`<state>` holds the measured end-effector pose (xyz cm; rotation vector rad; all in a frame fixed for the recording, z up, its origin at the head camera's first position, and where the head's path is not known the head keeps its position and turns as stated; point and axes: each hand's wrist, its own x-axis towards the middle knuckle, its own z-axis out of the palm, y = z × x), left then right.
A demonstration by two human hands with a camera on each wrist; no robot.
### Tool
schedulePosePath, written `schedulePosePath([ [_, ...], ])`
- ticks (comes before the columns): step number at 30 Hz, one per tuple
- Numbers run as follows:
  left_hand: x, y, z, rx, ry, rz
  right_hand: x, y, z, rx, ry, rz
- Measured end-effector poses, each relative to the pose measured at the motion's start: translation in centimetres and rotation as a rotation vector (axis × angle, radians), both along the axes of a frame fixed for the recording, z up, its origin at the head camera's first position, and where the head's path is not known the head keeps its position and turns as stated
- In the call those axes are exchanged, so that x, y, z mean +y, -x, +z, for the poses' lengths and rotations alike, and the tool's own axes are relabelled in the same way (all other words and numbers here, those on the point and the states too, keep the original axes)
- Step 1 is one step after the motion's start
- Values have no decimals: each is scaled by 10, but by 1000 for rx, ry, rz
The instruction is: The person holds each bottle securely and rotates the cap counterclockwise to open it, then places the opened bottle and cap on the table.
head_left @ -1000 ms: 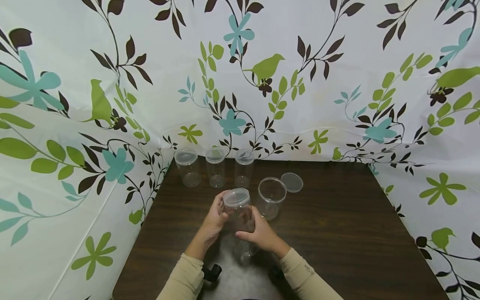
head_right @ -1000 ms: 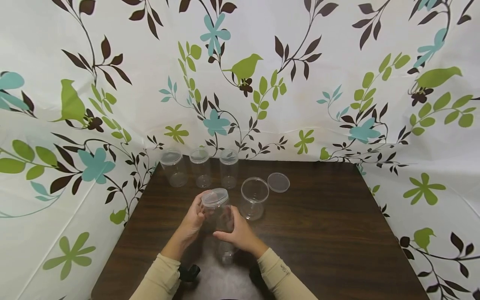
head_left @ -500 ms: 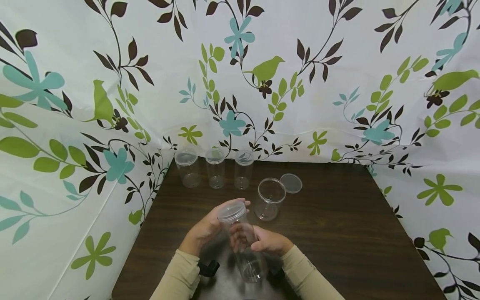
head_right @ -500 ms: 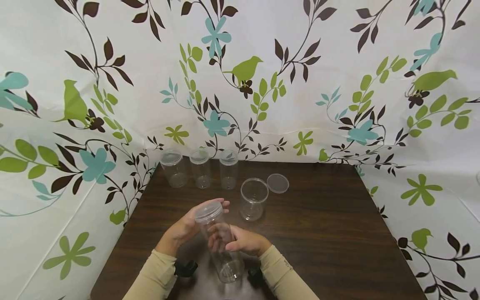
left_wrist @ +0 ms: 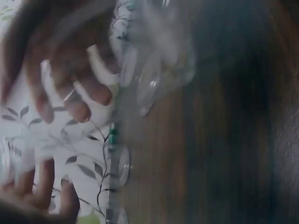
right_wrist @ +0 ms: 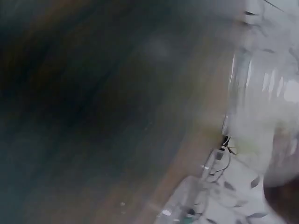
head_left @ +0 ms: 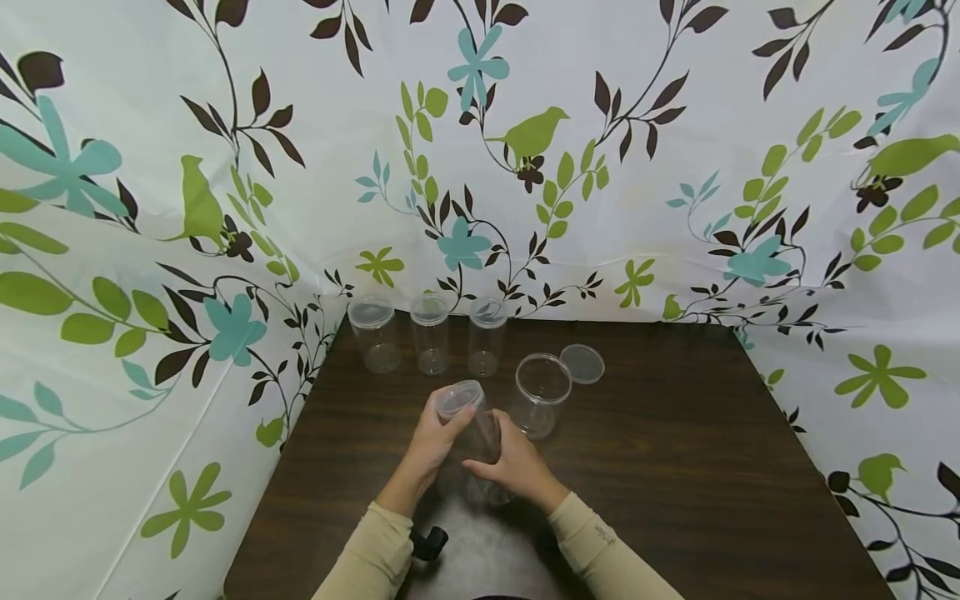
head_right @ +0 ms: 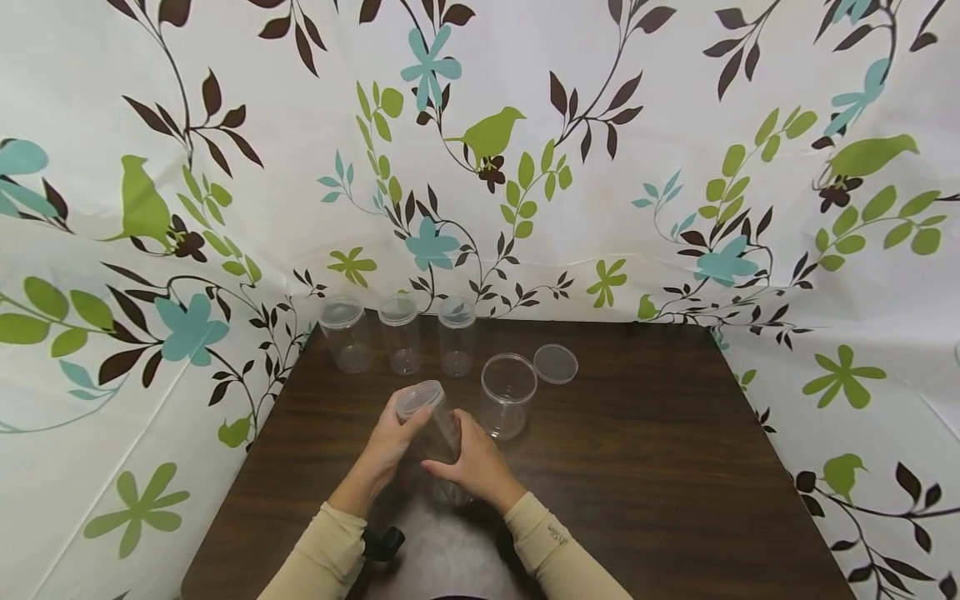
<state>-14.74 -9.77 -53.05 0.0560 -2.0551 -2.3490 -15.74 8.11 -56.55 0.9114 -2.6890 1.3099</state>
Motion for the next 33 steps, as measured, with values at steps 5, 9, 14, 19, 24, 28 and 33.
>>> schedulePosePath([
  [5,18,5,1,-36,-43,206,-15,1,-8,559,-231,-329],
  [9,23,7,3,-52,-68,259,-18,0,-10,690,-266,-403],
  [14,21,5,5,-55,-54,263,-17,-1,-7,669,-273,-393],
  [19,18,4,6,-40,-2,234,-17,0,-8,674,-231,-388],
  [24,8,1,0,20,-1,117,-14,0,-4,485,-180,-341],
  [28,-13,2,-6,88,-65,-102,-4,0,3,115,-15,-140],
  [33,-41,5,-6,150,-114,-409,12,3,10,-331,258,294],
])
